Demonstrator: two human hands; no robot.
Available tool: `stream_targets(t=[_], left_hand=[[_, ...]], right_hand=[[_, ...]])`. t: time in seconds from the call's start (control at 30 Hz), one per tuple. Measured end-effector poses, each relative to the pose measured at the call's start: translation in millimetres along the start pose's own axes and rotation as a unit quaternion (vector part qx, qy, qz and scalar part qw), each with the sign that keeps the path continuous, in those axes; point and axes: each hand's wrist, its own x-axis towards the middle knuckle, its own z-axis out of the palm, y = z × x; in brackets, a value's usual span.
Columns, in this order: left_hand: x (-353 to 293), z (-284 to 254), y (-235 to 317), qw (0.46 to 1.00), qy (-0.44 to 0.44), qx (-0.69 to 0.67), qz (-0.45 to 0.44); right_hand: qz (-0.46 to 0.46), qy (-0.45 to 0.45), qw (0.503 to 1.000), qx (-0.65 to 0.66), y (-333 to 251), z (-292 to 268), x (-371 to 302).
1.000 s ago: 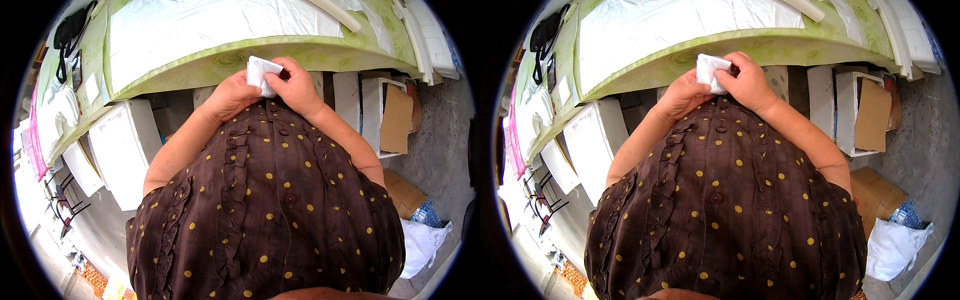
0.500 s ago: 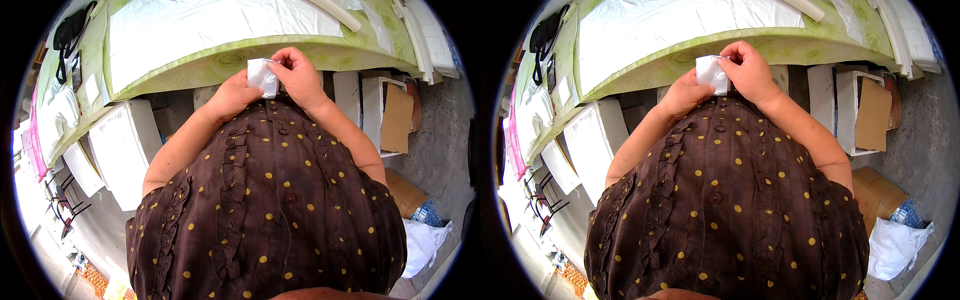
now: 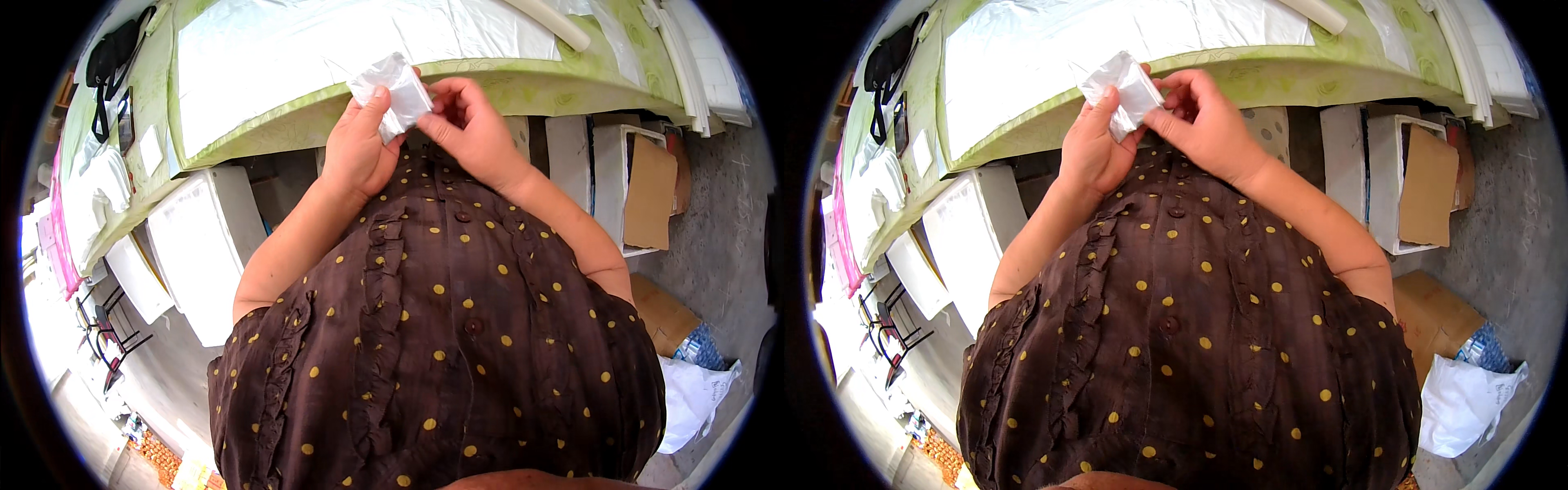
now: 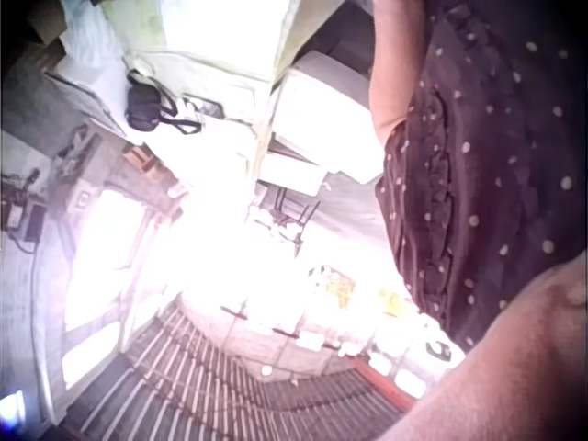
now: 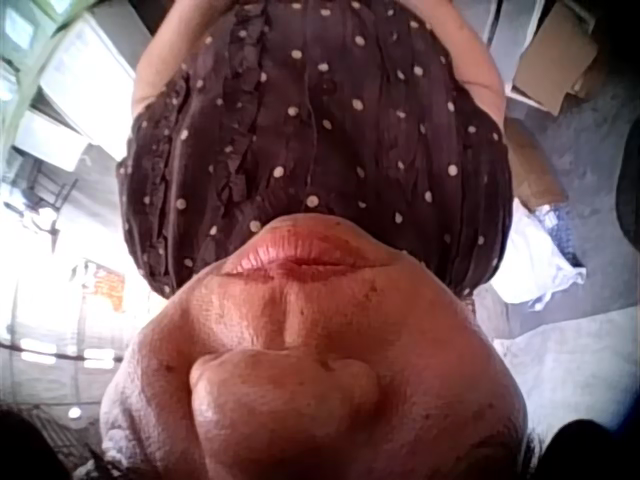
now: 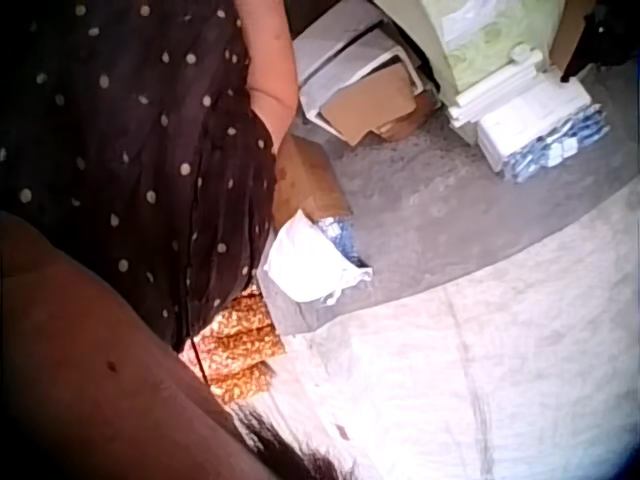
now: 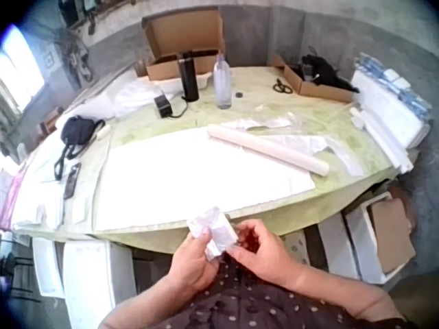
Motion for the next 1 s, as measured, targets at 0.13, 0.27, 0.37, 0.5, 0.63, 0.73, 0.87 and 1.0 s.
stream_targets(t=[0.13, 0.27, 0.37, 0.5, 0.63, 0.73, 0.87, 1.0], left_hand=[[-0.4, -0.3, -1.6, 1.000, -0.005, -0.008, 0.025], [-0.9, -0.4, -2.5, 0.999, 0.003, -0.016, 0.030], [-0.5, -2.6, -4.2, 1.000, 0.008, -0.012, 0.026], [-2.0, -2.2, -4.2, 0.999, 0.010, -0.005, 0.030], [-1.9, -4.3, -5.8, 1.000, 0.008, -0.004, 0.019], [-2.6, -3.5, -6.1, 1.000, 0.004, -0.005, 0.019], [-2.9, -3.2, -7.8, 0.999, 0.007, -0.027, 0.037], [-3.4, -6.9, -6.4, 1.000, -0.002, -0.002, 0.016]], right_hand=[[-0.043, 0.017, 0.998, -0.047, -4.9, 11.6, -2.9], [-0.065, 0.022, 0.997, -0.021, -2.0, 14.1, -0.2], [-0.055, 0.011, 0.996, -0.062, 3.5, 10.9, 1.6], [-0.013, 0.011, 1.000, 0.017, 0.1, 12.2, 1.3], [0.047, 0.005, 0.999, 0.021, 7.9, 7.2, 3.7], [0.079, 0.023, 0.990, 0.118, 3.2, 10.7, 3.6], [0.127, 0.003, 0.976, 0.179, -7.8, 10.9, 4.9], [0.142, -0.018, 0.986, 0.091, 1.3, 6.6, 4.6]])
